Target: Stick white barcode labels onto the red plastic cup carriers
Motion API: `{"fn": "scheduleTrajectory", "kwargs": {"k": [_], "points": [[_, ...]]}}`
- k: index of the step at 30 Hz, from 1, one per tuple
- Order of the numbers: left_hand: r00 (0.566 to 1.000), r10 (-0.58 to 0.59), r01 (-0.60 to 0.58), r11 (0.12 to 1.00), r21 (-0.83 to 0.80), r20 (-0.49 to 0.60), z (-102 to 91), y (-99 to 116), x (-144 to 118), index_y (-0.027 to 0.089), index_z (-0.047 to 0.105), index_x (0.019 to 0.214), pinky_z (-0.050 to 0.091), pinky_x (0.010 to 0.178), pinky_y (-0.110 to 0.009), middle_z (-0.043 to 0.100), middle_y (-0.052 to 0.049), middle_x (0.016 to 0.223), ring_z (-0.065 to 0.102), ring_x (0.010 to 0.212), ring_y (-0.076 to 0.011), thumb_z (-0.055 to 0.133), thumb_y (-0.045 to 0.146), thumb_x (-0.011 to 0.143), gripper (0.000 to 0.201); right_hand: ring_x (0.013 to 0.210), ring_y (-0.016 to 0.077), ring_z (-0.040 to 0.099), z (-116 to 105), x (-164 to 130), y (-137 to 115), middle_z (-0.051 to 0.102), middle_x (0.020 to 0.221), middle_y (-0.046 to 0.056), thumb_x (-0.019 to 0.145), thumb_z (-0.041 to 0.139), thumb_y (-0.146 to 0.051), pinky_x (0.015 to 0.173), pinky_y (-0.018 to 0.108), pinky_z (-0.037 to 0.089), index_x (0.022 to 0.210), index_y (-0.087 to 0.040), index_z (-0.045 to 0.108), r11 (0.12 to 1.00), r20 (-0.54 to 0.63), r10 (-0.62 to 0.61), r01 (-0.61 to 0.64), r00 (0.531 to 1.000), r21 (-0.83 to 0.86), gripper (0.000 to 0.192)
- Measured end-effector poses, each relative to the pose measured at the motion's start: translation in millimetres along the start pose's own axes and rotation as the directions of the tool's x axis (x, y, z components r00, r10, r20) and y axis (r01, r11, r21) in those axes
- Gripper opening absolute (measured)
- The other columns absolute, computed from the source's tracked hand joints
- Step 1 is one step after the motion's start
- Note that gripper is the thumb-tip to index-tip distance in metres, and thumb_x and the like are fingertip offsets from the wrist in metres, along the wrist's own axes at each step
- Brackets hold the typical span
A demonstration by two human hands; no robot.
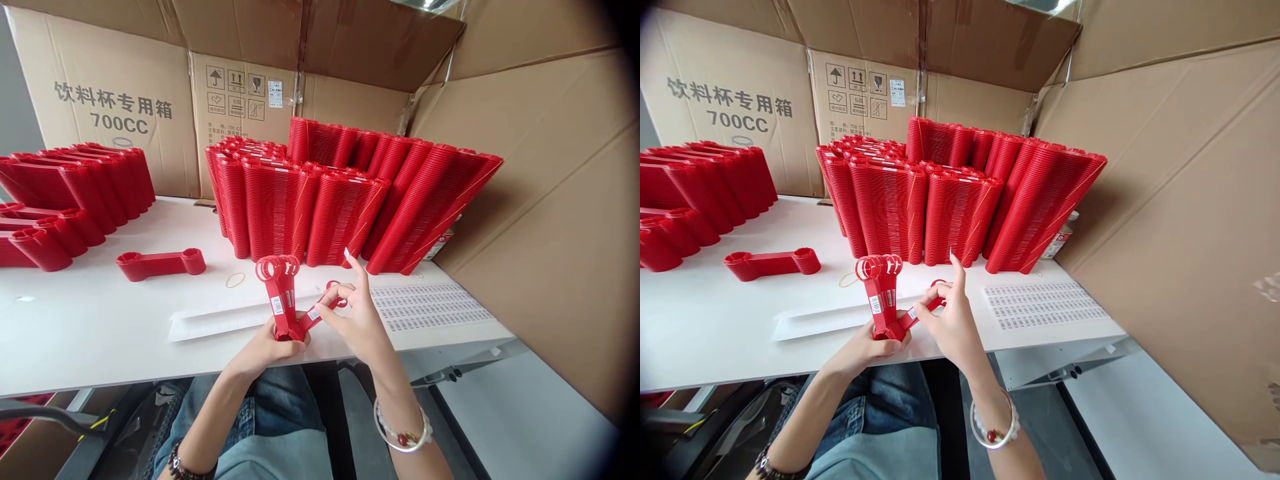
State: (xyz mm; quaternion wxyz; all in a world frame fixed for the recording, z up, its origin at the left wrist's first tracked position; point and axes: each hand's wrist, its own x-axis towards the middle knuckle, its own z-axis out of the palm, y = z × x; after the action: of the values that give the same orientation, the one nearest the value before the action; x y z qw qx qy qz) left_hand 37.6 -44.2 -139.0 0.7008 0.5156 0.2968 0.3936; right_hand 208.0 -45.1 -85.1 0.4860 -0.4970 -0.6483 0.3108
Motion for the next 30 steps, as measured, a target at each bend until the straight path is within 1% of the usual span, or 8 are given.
{"fn": "scheduleTrajectory", "kwargs": {"k": [7, 13, 17, 21, 25, 27, 29, 30], "points": [[1.000, -0.011, 0.011, 1.000, -0.008, -0.004, 0.6, 0, 0, 0.018, 0.059, 0.070, 0.019, 0.050, -0.026, 0.050, 0.000, 0.064, 0.026, 0.051, -0.0093, 0.068, 0.022, 0.065, 0.011, 0.085, 0.0207, 0.064, 3, 0, 0, 0.064, 0.071, -0.006, 0.078, 0.062, -0.021, 0.094, 0.046, 0.048, 0.151, -0.022, 0.014, 1.000, -0.021, -0.012, 0.011, 1.000, -0.024, 0.087], [1.000, -0.006, 0.006, 1.000, -0.018, 0.002, 1.9, 1, 1, 0.018, 0.059, 0.071, 0.018, 0.050, -0.026, 0.049, 0.000, 0.063, 0.026, 0.051, -0.0095, 0.068, 0.023, 0.065, 0.011, 0.090, 0.0217, 0.064, 3, -1, -4, 0.064, 0.073, -0.005, 0.079, 0.061, -0.020, 0.094, 0.045, 0.049, 0.150, -0.020, 0.016, 0.997, -0.019, 0.000, -0.001, 1.000, -0.072, 0.083], [1.000, -0.016, 0.016, 1.000, -0.006, -0.003, 1.7, 1, 1, 0.019, 0.059, 0.069, 0.018, 0.049, -0.026, 0.050, 0.000, 0.063, 0.027, 0.051, -0.0099, 0.069, 0.024, 0.064, 0.013, 0.090, 0.0227, 0.066, 3, 1, -6, 0.064, 0.074, -0.003, 0.080, 0.060, -0.019, 0.089, 0.043, 0.052, 0.149, -0.019, 0.017, 0.992, -0.018, -0.010, 0.007, 1.000, -0.126, 0.081], [1.000, -0.001, 0.001, 1.000, -0.019, -0.002, 0.6, -1, 1, 0.018, 0.060, 0.076, 0.017, 0.049, -0.025, 0.049, 0.001, 0.064, 0.026, 0.051, -0.0090, 0.067, 0.022, 0.066, 0.012, 0.085, 0.0221, 0.064, 10, 0, -3, 0.061, 0.073, -0.003, 0.081, 0.058, -0.015, 0.087, 0.042, 0.052, 0.150, -0.024, 0.017, 0.969, -0.033, -0.120, 0.110, 0.992, -0.220, 0.081], [0.999, 0.029, -0.029, 0.999, -0.020, -0.016, 0.2, -3, 4, 0.018, 0.057, 0.073, 0.018, 0.049, -0.025, 0.047, 0.003, 0.062, 0.027, 0.052, -0.0086, 0.065, 0.020, 0.067, 0.010, 0.083, 0.0238, 0.058, 23, -2, 0, 0.056, 0.075, -0.001, 0.082, 0.060, -0.012, 0.088, 0.046, 0.052, 0.153, -0.029, 0.018, 0.894, -0.070, -0.269, 0.222, 0.961, -0.390, 0.084], [0.998, 0.046, -0.047, 0.999, -0.023, -0.043, 0.4, -3, 5, 0.018, 0.054, 0.069, 0.018, 0.050, -0.025, 0.046, 0.003, 0.061, 0.028, 0.052, -0.0089, 0.065, 0.019, 0.067, 0.012, 0.096, 0.0281, 0.057, 26, -2, 1, 0.060, 0.087, 0.004, 0.083, 0.061, -0.014, 0.091, 0.050, 0.050, 0.153, -0.031, 0.019, 0.840, -0.076, -0.337, 0.263, 0.938, -0.475, 0.083], [0.997, 0.062, -0.063, 0.997, -0.039, -0.050, 0.6, -3, 5, 0.018, 0.053, 0.070, 0.018, 0.050, -0.025, 0.045, 0.003, 0.061, 0.028, 0.053, -0.0091, 0.065, 0.020, 0.067, 0.013, 0.111, 0.0328, 0.054, 27, 0, 2, 0.062, 0.112, 0.010, 0.085, 0.064, -0.019, 0.098, 0.056, 0.045, 0.153, -0.031, 0.018, 0.777, -0.085, -0.402, 0.290, 0.912, -0.559, 0.083], [0.997, 0.065, -0.067, 0.997, -0.046, -0.043, 0.6, -3, 5, 0.018, 0.054, 0.073, 0.018, 0.050, -0.025, 0.045, 0.003, 0.061, 0.027, 0.053, -0.0092, 0.065, 0.021, 0.068, 0.013, 0.116, 0.0345, 0.052, 26, 1, 2, 0.058, 0.124, 0.012, 0.085, 0.065, -0.021, 0.100, 0.059, 0.042, 0.153, -0.031, 0.017, 0.752, -0.090, -0.425, 0.296, 0.901, -0.590, 0.084]]}}
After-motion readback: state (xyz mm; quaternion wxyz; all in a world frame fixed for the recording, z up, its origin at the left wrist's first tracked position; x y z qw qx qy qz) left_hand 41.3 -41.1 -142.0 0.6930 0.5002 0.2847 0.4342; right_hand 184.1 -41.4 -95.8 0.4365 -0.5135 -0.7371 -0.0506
